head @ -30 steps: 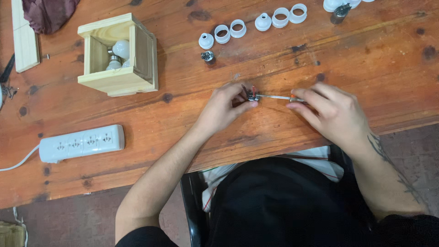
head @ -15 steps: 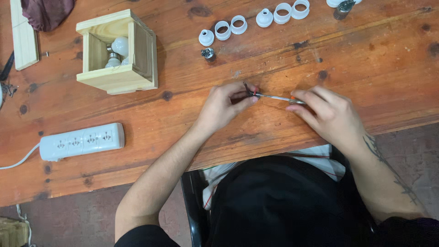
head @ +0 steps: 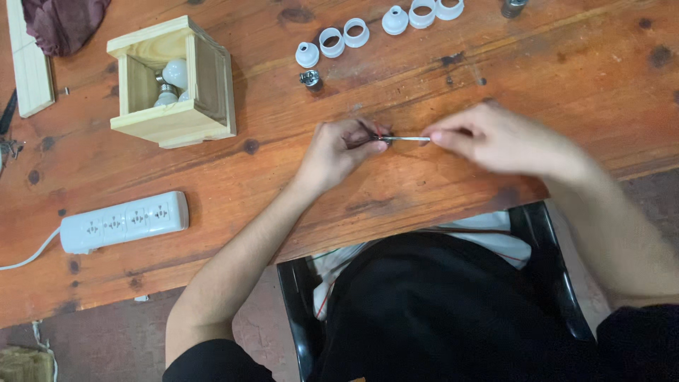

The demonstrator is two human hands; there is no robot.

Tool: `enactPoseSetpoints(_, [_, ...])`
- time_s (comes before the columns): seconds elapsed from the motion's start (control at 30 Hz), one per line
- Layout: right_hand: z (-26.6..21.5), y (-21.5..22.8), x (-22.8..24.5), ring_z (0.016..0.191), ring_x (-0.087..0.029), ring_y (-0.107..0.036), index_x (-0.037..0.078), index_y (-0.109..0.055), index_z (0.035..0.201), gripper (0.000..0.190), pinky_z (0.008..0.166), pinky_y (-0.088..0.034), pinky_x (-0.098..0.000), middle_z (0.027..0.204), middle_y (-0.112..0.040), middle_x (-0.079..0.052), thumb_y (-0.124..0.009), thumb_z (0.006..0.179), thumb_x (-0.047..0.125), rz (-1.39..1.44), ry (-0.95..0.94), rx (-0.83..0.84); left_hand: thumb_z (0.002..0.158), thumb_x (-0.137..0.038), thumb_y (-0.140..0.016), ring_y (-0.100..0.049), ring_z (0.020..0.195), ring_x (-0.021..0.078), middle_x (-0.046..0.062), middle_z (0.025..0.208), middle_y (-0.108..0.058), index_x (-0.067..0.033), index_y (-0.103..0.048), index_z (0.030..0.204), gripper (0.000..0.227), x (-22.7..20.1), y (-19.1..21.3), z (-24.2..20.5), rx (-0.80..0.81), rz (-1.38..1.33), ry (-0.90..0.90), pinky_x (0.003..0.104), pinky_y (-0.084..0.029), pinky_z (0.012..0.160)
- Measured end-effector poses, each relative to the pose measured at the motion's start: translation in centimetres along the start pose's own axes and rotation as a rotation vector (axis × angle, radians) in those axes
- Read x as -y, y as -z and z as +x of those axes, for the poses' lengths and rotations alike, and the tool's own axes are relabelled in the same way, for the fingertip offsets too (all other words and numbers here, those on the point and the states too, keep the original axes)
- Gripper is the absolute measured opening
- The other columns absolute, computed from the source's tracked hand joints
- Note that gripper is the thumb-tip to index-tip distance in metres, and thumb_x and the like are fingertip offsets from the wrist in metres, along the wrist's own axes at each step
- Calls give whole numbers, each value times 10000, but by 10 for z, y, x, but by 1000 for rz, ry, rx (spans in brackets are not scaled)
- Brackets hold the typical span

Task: The person assembles small light fixtures by inserting red and black wires into metal sockets and tightening them with a screwdriver. The person repeats this process for multiple sockets, placing completed units on the table.

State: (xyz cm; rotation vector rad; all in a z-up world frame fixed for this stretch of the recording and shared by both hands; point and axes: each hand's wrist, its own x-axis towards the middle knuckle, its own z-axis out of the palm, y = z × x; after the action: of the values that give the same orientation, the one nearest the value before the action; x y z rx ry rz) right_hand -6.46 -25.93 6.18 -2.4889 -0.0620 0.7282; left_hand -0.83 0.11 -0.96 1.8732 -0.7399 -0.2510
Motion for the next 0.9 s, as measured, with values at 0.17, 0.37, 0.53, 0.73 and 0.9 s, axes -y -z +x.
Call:
enactPoseSetpoints(0.17, [16, -5, -23, 458, -198, -498, 32, -733, 1076, 418, 445, -351, -319, 586, -587, -95, -445, 1108, 333, 390, 164, 94, 867, -289, -847, -724, 807, 149, 65, 810, -728, -189, -787, 1024, 196, -7, 2, -1, -13, 40, 129, 284, -561, 751])
enactPoseSetpoints(0.37, [1, -44, -51, 904, -297, -761, 116, -686, 1195, 197, 657, -619, -363, 1197, -701, -104, -633, 1036, 219, -491, 698, -599, 892, -172, -835, -643, 954, 83, 77, 908, -744, -76, -758, 1074, 220, -5, -1, -2, -5, -207, 175, 295, -549, 934])
enactPoseSetpoints(0.53, [-4, -33, -45, 660, -108, -724, 276, -724, 1188, 212, 584, -591, -233, 1033, -737, -2, -579, 1046, 216, -890, 881, -814, 895, -174, -828, -721, 1003, 134, 119, 976, -782, -97, -756, 1086, 218, -1, -1, 0, 14, -191, 184, 335, -564, 957])
enactPoseSetpoints(0.73, [5, -23, -37, 490, -138, -687, 241, -730, 1197, 261, 497, -578, -304, 943, -676, -15, -574, 1003, 166, -733, 933, -687, 884, -203, -835, -738, 967, 129, 91, 943, -802, -145, -771, 1067, 202, 3, -3, 2, 11, -119, 173, 343, -578, 932])
enactPoseSetpoints(0.9, [13, -12, -25, 423, -194, -665, 175, -801, 1113, 217, 440, -565, -326, 814, -689, -36, -693, 934, 230, -459, 901, -513, 879, -253, -831, -779, 930, 181, 56, 899, -805, -208, -782, 1056, 189, 1, 1, 7, 29, -11, 165, 342, -585, 905])
